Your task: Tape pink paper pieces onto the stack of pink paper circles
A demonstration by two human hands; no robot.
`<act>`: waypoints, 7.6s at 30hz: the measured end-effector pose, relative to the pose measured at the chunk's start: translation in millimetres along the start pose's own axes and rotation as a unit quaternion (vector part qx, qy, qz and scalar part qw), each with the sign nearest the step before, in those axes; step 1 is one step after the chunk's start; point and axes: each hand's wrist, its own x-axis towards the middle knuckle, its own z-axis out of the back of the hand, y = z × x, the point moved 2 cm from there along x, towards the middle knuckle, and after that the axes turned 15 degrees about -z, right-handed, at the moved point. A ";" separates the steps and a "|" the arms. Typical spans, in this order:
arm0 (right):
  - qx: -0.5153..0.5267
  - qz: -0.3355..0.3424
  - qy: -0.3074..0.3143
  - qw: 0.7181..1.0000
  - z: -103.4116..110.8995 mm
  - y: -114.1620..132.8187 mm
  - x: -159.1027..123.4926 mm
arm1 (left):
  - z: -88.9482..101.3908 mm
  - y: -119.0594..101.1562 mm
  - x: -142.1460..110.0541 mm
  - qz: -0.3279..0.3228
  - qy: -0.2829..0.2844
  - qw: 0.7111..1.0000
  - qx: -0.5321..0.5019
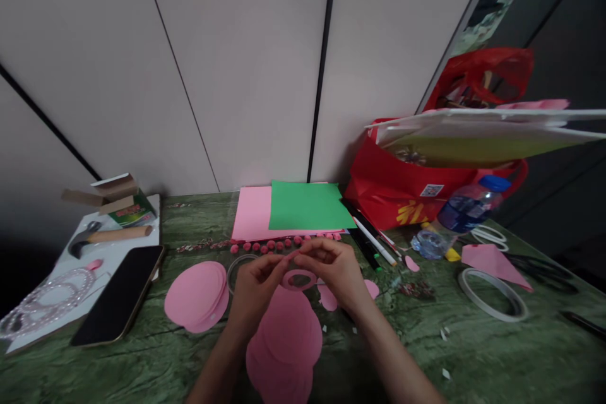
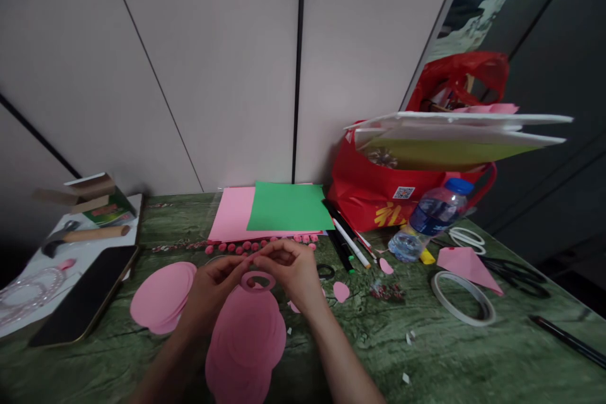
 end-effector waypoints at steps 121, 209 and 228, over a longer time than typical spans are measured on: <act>-0.060 0.071 -0.008 0.996 -3.4 3.6 -3.4 | -3.1 -12.0 0.2 0.023 -0.004 0.998 -0.059; -0.013 -0.079 0.031 0.996 -4.2 -13.6 5.0 | 5.5 -3.8 -0.3 0.078 -0.157 0.983 -0.057; -0.105 0.060 0.005 0.993 -2.0 3.0 0.4 | -1.8 -6.1 -0.5 0.105 -0.062 0.988 -0.095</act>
